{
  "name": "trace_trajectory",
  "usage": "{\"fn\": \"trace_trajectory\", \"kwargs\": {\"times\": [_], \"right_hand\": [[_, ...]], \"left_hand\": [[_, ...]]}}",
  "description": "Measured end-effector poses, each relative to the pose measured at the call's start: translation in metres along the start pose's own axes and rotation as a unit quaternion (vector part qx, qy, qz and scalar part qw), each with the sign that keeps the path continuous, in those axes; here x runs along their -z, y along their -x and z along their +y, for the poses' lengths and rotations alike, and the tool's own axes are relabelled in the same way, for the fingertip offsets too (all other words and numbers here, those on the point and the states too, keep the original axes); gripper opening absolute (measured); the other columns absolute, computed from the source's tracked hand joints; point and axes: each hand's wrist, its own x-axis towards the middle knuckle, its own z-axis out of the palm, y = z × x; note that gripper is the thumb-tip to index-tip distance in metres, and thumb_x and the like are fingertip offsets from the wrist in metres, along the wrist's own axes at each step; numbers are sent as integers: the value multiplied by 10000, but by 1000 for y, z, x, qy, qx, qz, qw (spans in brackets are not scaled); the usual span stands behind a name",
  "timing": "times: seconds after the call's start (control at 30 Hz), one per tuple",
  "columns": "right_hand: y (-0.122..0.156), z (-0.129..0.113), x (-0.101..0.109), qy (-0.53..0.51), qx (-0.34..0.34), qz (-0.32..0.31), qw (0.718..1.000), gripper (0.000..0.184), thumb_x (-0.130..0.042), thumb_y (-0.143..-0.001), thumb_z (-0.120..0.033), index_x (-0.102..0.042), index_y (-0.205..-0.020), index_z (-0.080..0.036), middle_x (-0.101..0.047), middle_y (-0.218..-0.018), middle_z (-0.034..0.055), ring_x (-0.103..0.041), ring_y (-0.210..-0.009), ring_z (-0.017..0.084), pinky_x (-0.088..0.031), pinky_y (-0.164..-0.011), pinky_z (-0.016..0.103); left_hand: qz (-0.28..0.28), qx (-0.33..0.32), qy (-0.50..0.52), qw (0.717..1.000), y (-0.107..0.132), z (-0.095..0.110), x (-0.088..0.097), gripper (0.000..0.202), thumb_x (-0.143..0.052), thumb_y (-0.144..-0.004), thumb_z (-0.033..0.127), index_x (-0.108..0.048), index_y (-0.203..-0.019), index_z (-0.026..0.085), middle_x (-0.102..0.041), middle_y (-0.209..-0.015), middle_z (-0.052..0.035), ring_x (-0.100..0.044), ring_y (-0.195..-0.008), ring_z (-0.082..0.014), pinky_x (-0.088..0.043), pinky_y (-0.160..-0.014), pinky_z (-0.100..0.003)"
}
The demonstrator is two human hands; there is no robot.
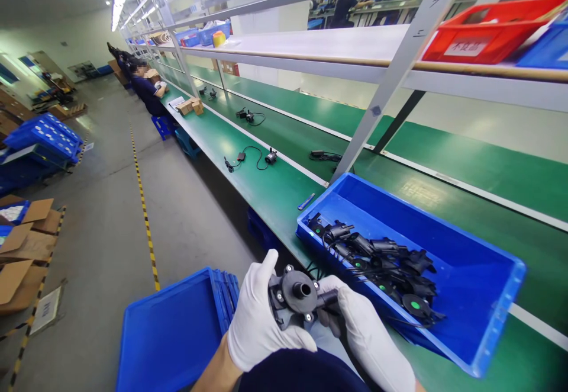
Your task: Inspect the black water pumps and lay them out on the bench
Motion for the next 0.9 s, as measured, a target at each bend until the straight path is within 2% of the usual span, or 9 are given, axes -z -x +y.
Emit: {"fn": "trace_trajectory", "kwargs": {"times": [0.23,0.3,0.4,0.47,0.57,0.63,0.77,0.83,0.9], "right_hand": [[-7,-20,2,147,9,42,988,528,-442,-906,-706,-521,-678,-236,-551,-649,10,-480,-587,170,-430,-577,295],[-12,-22,1,83,-26,24,996,565,-412,-920,-710,-471,-618,-236,-512,-596,-5,-434,-523,148,-400,-544,289],[-21,-23,-4,-19,-106,11,994,621,-357,-943,-723,-395,-560,-236,-397,-469,-44,-277,-407,105,-262,-455,273],[-27,-26,-10,-2,-114,12,993,621,-393,-932,-727,-392,-554,-234,-385,-448,-50,-272,-415,103,-248,-465,270],[-31,-39,-21,105,-44,5,993,598,-429,-909,-724,-415,-558,-240,-459,-470,-30,-375,-472,129,-337,-521,285],[-30,-49,-26,131,12,-30,991,590,-367,-939,-686,-430,-550,-247,-514,-497,-4,-442,-505,150,-398,-552,296],[-25,-53,-31,76,7,-45,996,525,-345,-977,-582,-525,-624,-238,-601,-616,12,-539,-554,158,-486,-594,292],[-26,-44,-35,102,3,-42,994,486,-383,-962,-569,-573,-668,-232,-649,-701,24,-603,-659,178,-515,-681,305],[-29,-35,-45,147,8,-73,986,395,-449,-932,-546,-653,-812,-229,-698,-823,33,-643,-786,205,-520,-779,326]], "left_hand": [[-15,40,64,997,1,-1,2,1314,-793,-486,808,-355,-1566,200,-589,-1189,-137,-579,-1063,-333,-423,-1041,-476],[-34,74,148,986,3,-1,7,1159,-599,-673,870,-305,-1584,216,-567,-1312,-154,-554,-1181,-337,-389,-1097,-474],[-51,140,203,968,2,2,17,737,-285,-979,690,-400,-1540,227,-542,-1435,-141,-514,-1296,-296,-340,-1153,-448],[-62,164,179,968,-2,5,20,605,-395,-1007,592,-493,-1481,229,-529,-1476,-118,-471,-1354,-282,-283,-1193,-423],[-62,183,230,954,-12,0,18,546,-628,-929,528,-597,-1374,212,-593,-1401,-103,-486,-1325,-273,-295,-1181,-398],[-57,228,382,894,-19,-9,13,505,-627,-911,572,-684,-1207,167,-680,-1200,-109,-602,-1099,-250,-444,-1026,-385],[-41,281,675,680,-24,-26,2,314,-679,-882,462,-701,-977,163,-643,-842,-36,-523,-613,-110,-455,-601,-250],[4,261,715,649,-22,-29,0,207,-693,-876,377,-693,-952,185,-614,-798,-11,-542,-631,-104,-469,-626,-239],[25,247,684,685,-18,-28,4,306,-711,-854,472,-698,-967,188,-647,-852,-30,-626,-778,-162,-532,-765,-314]]}}
